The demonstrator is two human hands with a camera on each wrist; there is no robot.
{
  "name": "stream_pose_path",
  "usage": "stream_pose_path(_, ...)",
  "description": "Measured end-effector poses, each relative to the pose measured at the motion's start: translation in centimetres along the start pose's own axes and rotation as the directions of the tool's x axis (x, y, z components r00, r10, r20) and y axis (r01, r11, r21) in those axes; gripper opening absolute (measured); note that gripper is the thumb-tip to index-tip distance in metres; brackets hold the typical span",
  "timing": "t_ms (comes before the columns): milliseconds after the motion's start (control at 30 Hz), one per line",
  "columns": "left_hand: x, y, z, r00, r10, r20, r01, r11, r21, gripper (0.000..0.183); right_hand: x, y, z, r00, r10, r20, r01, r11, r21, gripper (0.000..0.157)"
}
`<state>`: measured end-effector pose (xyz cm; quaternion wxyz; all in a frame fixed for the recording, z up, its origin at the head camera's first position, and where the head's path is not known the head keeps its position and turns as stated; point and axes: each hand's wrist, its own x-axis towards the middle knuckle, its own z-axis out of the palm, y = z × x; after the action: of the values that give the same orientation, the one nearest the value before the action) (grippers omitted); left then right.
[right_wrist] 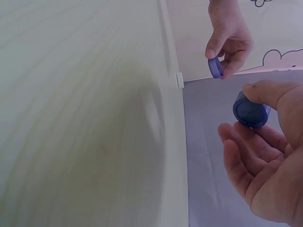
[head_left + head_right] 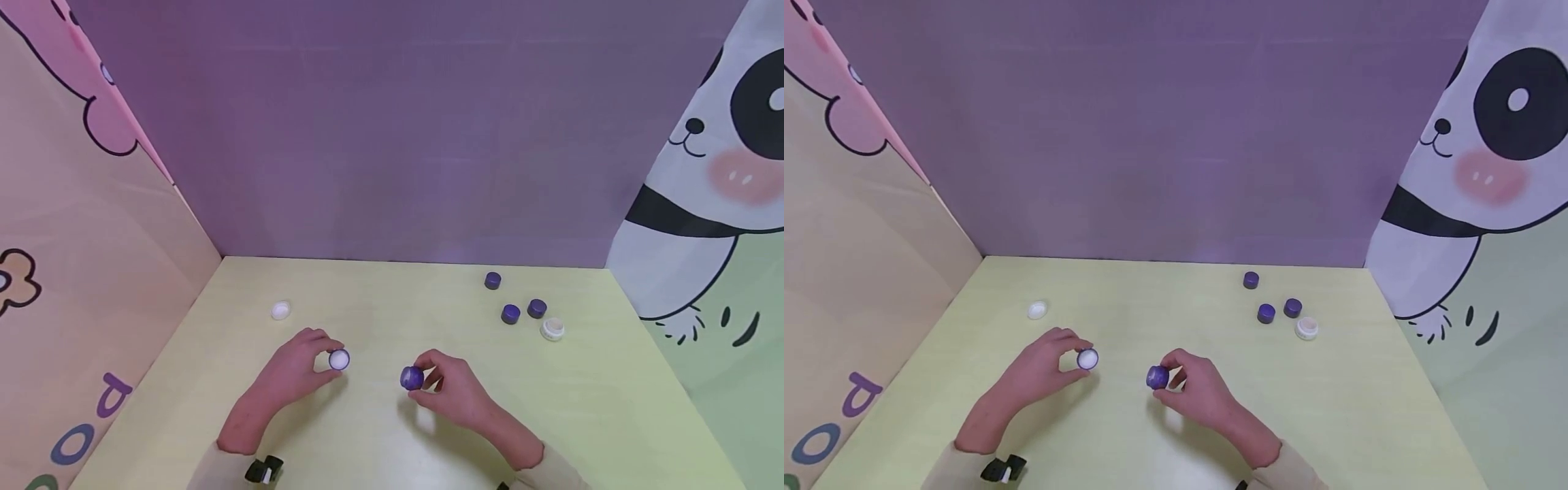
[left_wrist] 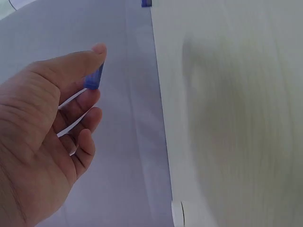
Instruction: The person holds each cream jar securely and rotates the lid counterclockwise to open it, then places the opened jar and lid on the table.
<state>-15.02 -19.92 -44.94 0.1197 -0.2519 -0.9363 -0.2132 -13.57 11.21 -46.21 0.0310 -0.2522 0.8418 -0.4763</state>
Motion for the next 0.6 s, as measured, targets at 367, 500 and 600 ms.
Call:
stream_pose_path(367, -1.0, -4.0, -2.3, 0.989, -0.149, -0.011, 0.148, 0.989, -0.024, 0.032, 0.0, 0.5, -0.3, 1.000, -0.019, -0.022, 0.019, 1.000, -0.014, 0.037)
stream_pose_path(500, -1.4, -5.4, -2.9, 0.983, -0.186, -0.006, 0.185, 0.982, -0.038, 0.033, -0.3, 0.9, -0.3, 1.000, -0.025, -0.018, 0.025, 1.000, 0.010, 0.037)
stream_pose_path(600, -1.7, -6.5, -3.2, 0.980, -0.196, -0.009, 0.196, 0.979, -0.050, 0.033, -0.4, 1.1, -0.3, 1.000, -0.018, -0.019, 0.018, 0.999, 0.041, 0.036)
